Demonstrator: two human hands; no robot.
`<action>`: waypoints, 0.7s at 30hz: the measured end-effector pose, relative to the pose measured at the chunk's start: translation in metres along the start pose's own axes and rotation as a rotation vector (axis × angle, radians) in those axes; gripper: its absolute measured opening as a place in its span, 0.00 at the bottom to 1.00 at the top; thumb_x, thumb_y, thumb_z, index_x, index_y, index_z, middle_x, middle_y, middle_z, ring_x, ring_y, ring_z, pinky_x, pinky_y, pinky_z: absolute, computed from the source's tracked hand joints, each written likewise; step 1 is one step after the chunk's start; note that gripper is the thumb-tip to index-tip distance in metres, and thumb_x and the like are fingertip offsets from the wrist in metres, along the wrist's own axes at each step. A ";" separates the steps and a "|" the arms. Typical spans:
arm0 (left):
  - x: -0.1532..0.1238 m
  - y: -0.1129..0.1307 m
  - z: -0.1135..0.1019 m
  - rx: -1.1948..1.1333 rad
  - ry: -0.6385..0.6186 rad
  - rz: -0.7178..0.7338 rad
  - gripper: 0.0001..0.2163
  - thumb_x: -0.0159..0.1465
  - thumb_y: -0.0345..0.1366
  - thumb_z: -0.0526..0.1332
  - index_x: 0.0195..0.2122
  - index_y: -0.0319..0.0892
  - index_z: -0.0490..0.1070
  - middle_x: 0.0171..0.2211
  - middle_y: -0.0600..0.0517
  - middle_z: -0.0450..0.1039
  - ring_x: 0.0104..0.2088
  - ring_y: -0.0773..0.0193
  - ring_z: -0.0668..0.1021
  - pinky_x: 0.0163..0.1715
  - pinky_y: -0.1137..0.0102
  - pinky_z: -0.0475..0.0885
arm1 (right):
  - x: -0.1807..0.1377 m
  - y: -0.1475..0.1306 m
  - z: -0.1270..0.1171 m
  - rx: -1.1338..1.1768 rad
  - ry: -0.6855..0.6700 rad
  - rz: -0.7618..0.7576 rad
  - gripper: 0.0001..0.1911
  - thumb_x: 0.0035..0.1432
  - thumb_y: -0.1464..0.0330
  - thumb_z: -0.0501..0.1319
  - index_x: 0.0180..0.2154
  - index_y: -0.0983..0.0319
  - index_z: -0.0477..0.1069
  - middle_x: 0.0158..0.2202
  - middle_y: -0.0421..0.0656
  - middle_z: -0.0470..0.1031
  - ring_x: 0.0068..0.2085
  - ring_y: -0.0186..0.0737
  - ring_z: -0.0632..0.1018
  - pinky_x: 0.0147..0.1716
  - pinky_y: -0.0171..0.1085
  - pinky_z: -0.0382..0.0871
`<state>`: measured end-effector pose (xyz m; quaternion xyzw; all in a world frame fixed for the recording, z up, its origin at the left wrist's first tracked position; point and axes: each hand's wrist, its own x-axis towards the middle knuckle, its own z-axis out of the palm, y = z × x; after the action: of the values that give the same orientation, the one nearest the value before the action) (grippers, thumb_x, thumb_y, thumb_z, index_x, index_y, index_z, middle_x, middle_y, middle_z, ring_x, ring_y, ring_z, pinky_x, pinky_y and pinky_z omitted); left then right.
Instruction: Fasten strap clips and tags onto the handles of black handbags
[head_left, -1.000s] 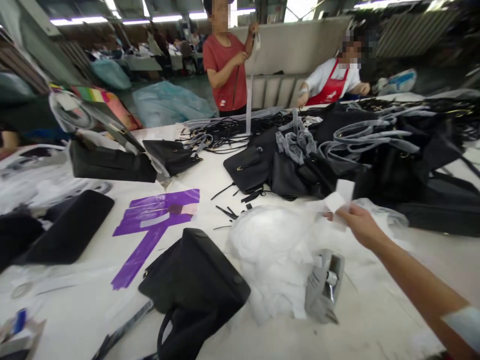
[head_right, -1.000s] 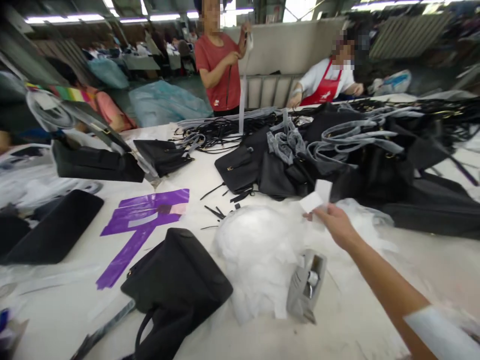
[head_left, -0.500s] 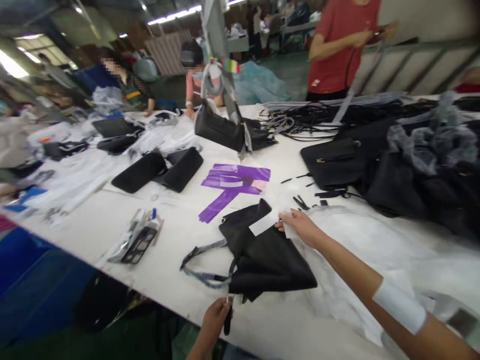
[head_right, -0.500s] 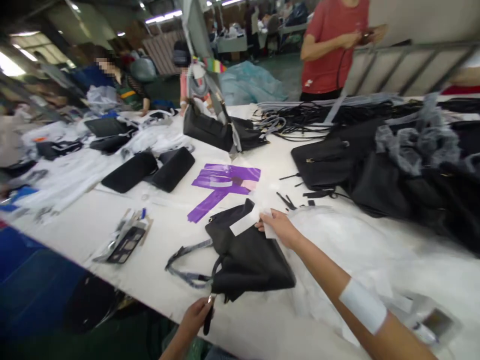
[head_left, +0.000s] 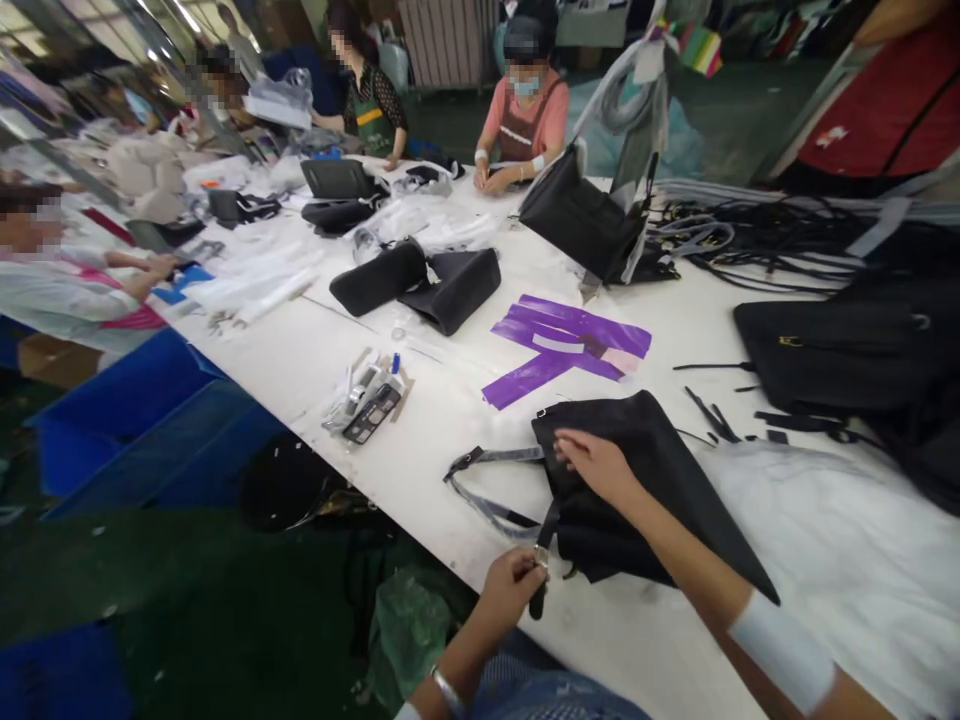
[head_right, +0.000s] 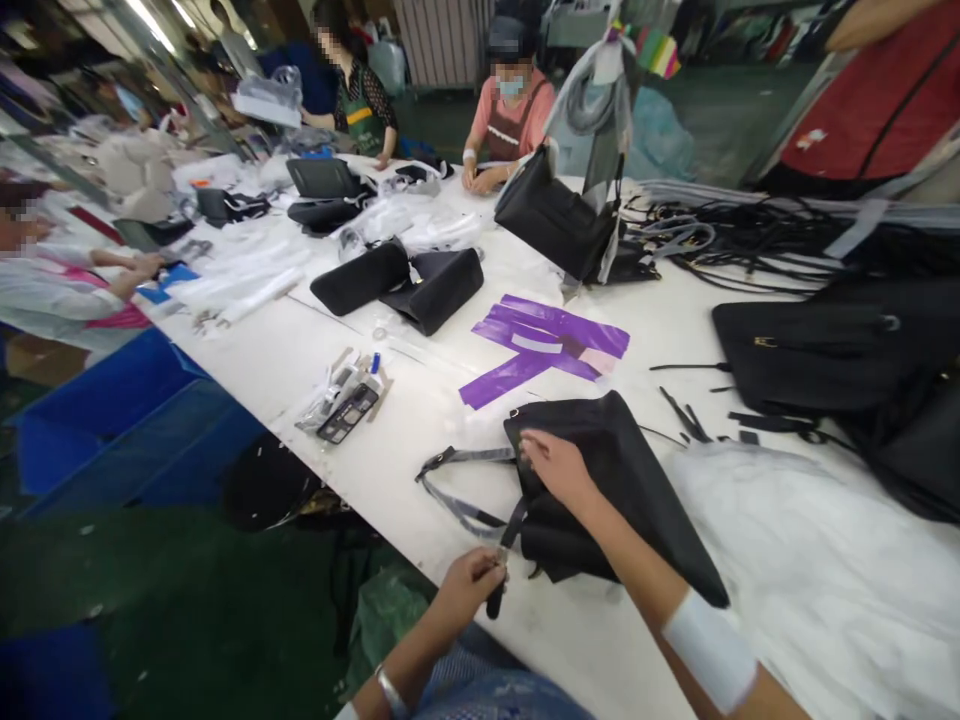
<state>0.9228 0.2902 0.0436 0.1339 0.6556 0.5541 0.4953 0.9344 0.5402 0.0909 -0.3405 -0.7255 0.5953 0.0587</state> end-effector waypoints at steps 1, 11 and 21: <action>0.000 0.007 -0.003 0.000 -0.006 0.010 0.13 0.57 0.43 0.63 0.35 0.37 0.73 0.28 0.50 0.74 0.30 0.64 0.76 0.34 0.71 0.69 | -0.020 0.008 0.004 -0.038 -0.049 0.047 0.18 0.57 0.54 0.58 0.36 0.60 0.76 0.33 0.45 0.79 0.31 0.40 0.79 0.29 0.35 0.72; 0.009 0.035 -0.039 0.284 -0.410 0.130 0.15 0.60 0.45 0.60 0.26 0.39 0.76 0.24 0.50 0.76 0.26 0.63 0.77 0.29 0.72 0.69 | -0.134 0.034 0.069 0.513 -0.200 0.425 0.22 0.51 0.50 0.65 0.29 0.64 0.74 0.19 0.34 0.57 0.21 0.26 0.51 0.20 0.31 0.40; 0.195 0.106 -0.126 0.617 0.277 0.254 0.12 0.62 0.31 0.59 0.48 0.38 0.71 0.44 0.43 0.76 0.40 0.60 0.78 0.43 0.66 0.71 | -0.161 0.019 0.106 0.787 0.062 0.472 0.19 0.48 0.54 0.69 0.35 0.61 0.76 0.32 0.44 0.75 0.20 0.23 0.55 0.18 0.29 0.44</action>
<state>0.6904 0.3935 0.0242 0.2810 0.8309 0.4002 0.2654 1.0125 0.3635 0.0953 -0.4659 -0.3447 0.8121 0.0679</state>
